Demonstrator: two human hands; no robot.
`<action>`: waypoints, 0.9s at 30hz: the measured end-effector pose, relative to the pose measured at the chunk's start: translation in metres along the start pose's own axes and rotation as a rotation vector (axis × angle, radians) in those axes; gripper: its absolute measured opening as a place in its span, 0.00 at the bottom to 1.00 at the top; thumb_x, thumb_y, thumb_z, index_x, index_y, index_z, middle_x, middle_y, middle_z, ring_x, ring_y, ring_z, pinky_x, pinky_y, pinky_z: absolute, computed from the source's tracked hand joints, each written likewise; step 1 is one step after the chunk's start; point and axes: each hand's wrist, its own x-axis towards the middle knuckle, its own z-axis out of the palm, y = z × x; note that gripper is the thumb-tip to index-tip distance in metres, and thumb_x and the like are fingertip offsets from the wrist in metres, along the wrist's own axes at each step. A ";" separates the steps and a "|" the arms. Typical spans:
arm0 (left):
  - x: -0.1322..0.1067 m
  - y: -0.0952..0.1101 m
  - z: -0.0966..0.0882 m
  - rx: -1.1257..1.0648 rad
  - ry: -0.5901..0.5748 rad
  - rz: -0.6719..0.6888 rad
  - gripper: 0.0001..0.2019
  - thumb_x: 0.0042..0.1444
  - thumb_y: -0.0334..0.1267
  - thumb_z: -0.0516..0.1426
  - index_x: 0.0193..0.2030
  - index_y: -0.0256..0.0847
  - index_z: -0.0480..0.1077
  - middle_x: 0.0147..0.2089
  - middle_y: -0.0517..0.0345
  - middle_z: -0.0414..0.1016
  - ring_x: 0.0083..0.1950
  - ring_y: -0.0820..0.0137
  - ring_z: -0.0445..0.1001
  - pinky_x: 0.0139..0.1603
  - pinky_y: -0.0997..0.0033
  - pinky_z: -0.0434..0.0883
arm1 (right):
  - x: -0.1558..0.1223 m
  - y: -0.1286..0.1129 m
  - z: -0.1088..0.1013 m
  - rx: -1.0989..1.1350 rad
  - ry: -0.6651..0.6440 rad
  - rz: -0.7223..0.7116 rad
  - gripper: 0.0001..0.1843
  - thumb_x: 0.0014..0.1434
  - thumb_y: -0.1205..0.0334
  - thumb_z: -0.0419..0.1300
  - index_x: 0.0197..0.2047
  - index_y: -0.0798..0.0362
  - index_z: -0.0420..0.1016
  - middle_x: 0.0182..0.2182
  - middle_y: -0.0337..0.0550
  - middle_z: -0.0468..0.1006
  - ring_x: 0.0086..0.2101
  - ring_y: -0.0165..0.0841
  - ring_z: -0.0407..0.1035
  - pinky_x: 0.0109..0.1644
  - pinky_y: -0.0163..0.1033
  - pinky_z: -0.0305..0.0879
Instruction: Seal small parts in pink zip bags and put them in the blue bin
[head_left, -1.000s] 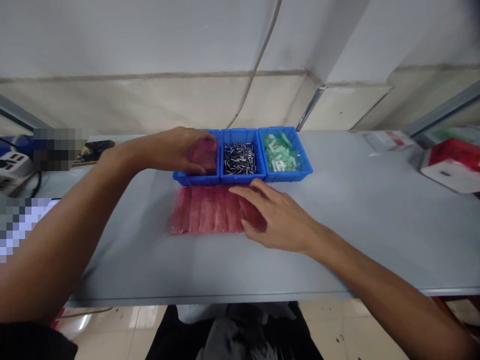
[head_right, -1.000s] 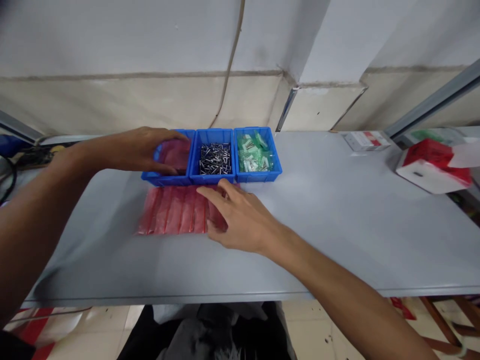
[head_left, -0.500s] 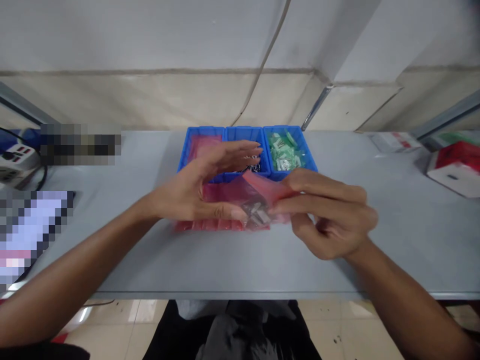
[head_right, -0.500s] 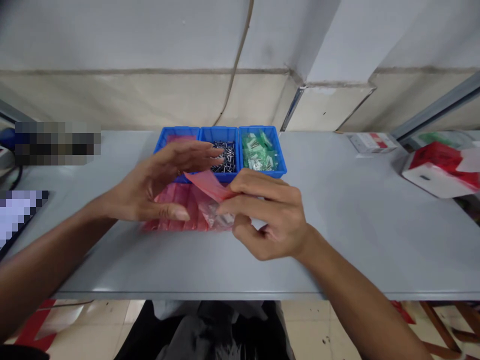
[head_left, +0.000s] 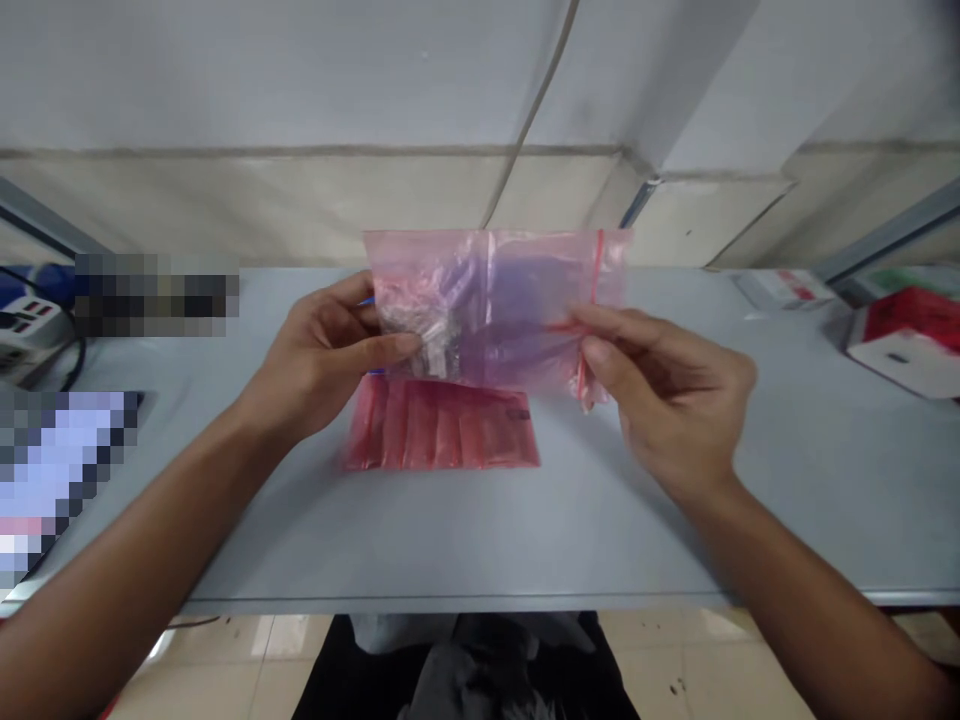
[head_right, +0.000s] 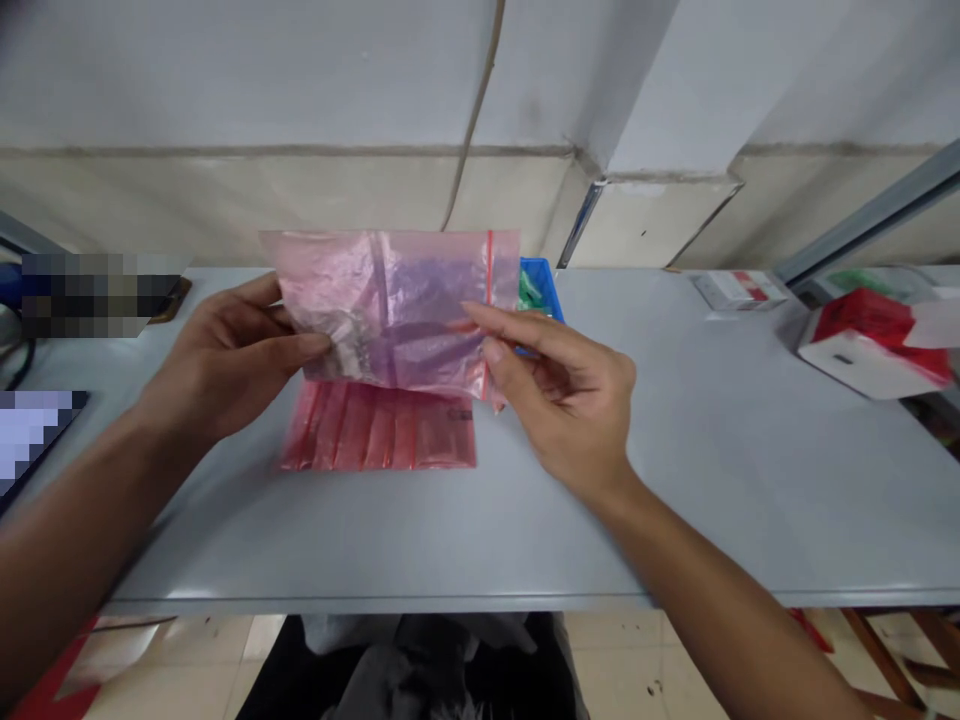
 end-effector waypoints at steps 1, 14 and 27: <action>0.000 0.000 0.001 0.000 0.012 0.006 0.19 0.56 0.34 0.70 0.55 0.43 0.78 0.43 0.57 0.82 0.42 0.70 0.81 0.47 0.73 0.79 | 0.000 0.000 0.000 0.007 0.006 0.020 0.18 0.64 0.69 0.65 0.54 0.41 0.84 0.42 0.40 0.86 0.25 0.28 0.70 0.25 0.39 0.71; -0.014 -0.003 0.012 0.926 0.347 0.874 0.07 0.67 0.48 0.61 0.43 0.52 0.79 0.45 0.63 0.85 0.49 0.59 0.76 0.57 0.45 0.72 | -0.005 0.008 0.000 -0.220 0.154 -0.358 0.18 0.57 0.73 0.71 0.46 0.42 0.86 0.43 0.39 0.87 0.44 0.45 0.83 0.46 0.54 0.82; -0.019 -0.017 -0.020 0.727 0.195 0.670 0.22 0.53 0.55 0.69 0.23 0.47 0.65 0.54 0.66 0.81 0.73 0.56 0.66 0.71 0.43 0.68 | 0.004 0.012 -0.010 -0.268 0.050 -0.519 0.24 0.60 0.75 0.66 0.52 0.36 0.84 0.65 0.35 0.74 0.64 0.51 0.70 0.64 0.62 0.75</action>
